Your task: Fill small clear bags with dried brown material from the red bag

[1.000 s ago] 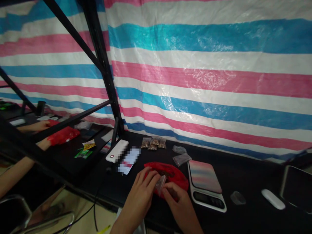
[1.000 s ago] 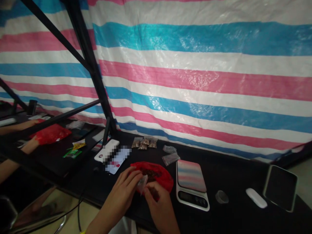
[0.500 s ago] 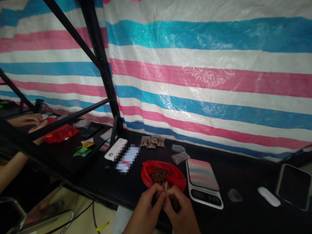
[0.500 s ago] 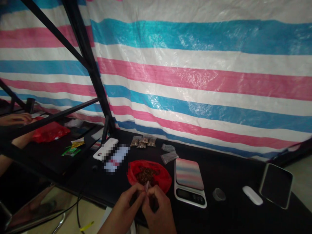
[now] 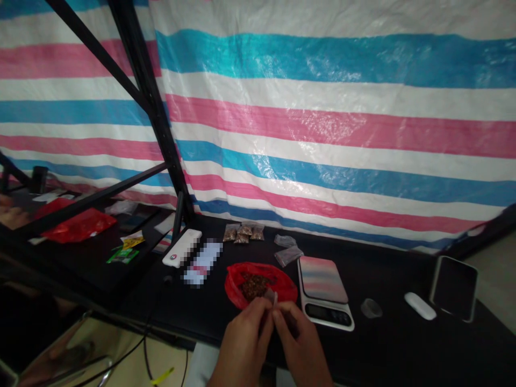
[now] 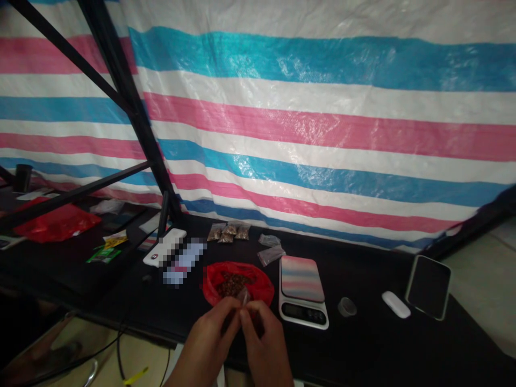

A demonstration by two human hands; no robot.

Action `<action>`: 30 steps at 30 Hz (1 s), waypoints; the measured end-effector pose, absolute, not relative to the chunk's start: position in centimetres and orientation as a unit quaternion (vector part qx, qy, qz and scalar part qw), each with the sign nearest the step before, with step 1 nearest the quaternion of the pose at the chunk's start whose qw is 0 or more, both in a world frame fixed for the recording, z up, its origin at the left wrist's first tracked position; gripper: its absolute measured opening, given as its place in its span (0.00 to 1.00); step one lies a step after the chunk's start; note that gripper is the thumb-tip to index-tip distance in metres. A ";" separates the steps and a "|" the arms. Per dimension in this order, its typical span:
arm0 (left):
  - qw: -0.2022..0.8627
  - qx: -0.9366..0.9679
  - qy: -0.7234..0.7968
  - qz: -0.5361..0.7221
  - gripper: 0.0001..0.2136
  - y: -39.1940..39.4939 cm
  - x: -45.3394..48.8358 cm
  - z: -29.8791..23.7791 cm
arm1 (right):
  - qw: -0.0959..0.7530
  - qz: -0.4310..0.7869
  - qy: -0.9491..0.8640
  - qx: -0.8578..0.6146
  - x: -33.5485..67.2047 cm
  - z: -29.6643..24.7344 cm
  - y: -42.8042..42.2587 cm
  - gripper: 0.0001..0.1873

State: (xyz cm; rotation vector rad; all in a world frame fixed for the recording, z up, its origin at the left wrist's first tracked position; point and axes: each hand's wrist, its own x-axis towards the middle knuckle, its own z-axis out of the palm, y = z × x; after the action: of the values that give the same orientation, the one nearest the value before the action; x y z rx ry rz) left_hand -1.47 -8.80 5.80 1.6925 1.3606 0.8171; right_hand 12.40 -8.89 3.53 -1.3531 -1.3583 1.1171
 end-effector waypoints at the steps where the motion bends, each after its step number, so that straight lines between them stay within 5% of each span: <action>1: 0.399 0.667 0.543 0.318 0.09 -8.9 -1.4 5.6 | 0.440 0.454 -0.550 -0.546 12.3 3.5 -8.9 0.20; 13: 0.346 0.602 0.582 0.423 0.12 -8.2 -2.4 4.6 | 0.508 0.388 -0.515 -0.571 12.2 1.4 -8.6 0.23; 20: 0.445 0.611 0.458 0.468 0.14 -6.3 -2.1 4.2 | 0.562 0.520 -0.365 -0.530 10.9 -1.0 -6.6 0.35; 25: 0.229 0.602 0.582 0.496 0.12 -5.6 -1.9 2.7 | 0.612 0.379 -0.397 -0.569 11.5 0.3 -3.8 0.26; 30: 0.081 0.768 0.522 0.362 0.31 -4.7 -1.0 0.1 | 0.547 0.324 -0.491 -0.596 11.6 1.0 -2.5 0.22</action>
State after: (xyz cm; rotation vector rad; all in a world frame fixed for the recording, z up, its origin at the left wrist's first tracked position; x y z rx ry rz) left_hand -1.02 -4.74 0.14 2.2969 1.5595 1.0808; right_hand 11.57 -2.52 1.01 -1.4112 -1.1625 0.7685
